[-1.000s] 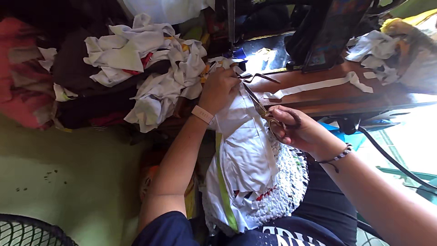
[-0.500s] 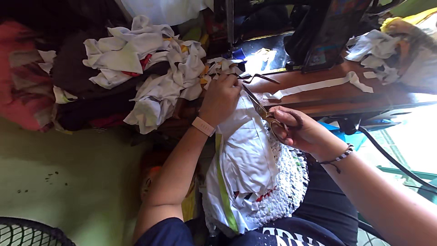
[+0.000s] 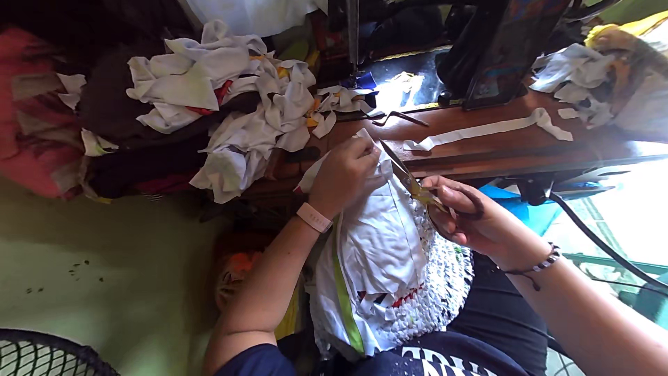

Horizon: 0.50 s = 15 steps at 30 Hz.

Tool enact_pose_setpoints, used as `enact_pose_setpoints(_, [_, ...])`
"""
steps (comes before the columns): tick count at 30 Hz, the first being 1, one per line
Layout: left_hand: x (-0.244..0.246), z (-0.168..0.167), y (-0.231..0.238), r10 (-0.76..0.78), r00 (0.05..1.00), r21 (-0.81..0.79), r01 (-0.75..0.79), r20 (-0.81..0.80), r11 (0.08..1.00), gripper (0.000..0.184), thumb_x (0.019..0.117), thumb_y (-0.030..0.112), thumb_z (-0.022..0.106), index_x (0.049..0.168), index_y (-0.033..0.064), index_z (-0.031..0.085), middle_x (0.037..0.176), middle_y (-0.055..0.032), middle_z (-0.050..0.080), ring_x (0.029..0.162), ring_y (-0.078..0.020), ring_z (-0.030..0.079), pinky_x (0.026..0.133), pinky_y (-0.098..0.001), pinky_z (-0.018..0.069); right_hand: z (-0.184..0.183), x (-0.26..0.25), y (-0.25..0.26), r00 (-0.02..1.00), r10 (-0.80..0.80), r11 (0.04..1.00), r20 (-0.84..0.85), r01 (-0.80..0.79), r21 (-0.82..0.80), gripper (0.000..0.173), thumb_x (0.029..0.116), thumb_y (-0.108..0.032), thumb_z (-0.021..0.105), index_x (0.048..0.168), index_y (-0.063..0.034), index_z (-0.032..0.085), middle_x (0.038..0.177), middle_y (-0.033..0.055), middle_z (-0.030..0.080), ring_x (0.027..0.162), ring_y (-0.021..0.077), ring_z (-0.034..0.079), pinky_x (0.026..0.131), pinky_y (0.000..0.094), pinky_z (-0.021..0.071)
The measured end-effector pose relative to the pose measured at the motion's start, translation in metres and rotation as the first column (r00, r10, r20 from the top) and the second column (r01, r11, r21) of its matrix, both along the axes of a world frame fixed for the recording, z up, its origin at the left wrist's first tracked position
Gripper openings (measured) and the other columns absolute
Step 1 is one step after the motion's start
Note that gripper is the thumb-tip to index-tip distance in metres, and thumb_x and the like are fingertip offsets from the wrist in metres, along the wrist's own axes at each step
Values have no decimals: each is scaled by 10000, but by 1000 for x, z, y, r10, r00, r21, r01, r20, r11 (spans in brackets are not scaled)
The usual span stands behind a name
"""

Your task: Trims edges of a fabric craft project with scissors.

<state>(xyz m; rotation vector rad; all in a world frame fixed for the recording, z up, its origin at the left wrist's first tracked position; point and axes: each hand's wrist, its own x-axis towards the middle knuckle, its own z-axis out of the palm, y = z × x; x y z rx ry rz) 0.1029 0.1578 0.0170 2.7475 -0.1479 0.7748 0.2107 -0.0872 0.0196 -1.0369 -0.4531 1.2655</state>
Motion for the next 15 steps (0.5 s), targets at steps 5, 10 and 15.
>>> enact_pose_setpoints(5, [-9, -11, -4, -17, 1000, -48, 18, 24, 999, 283, 998, 31, 542, 1189, 37, 750, 1254, -181, 676, 1241, -304, 623, 1088, -447, 489, -5, -8, -9, 1000, 2, 999, -24, -1, 35, 404, 869, -498, 778, 1051, -174, 619, 618, -20, 556, 448, 12, 555, 418, 139, 489])
enact_pose_setpoints(10, [-9, -14, -3, -24, 998, -76, 28, 51, 997, 293, 983, 11, 545, 1184, 41, 756, 1267, -183, 680, 1285, -313, 604, 1118, -441, 471, -2, -7, -3, 1000, -9, 1000, 6, 9, -1, 379, 893, -470, 765, 1043, -161, 603, 622, -6, 558, 446, 21, 555, 420, 145, 493])
enact_pose_setpoints(15, [-9, -16, -2, -31, 997, -91, 38, 73, 995, 291, 972, -12, 550, 1167, 37, 761, 1250, -186, 683, 1282, -314, 605, 1113, -434, 476, -5, -5, -1, 1000, 4, 1000, 6, -5, 31, 364, 917, -482, 732, 1043, -162, 610, 625, -4, 560, 449, 23, 560, 424, 149, 496])
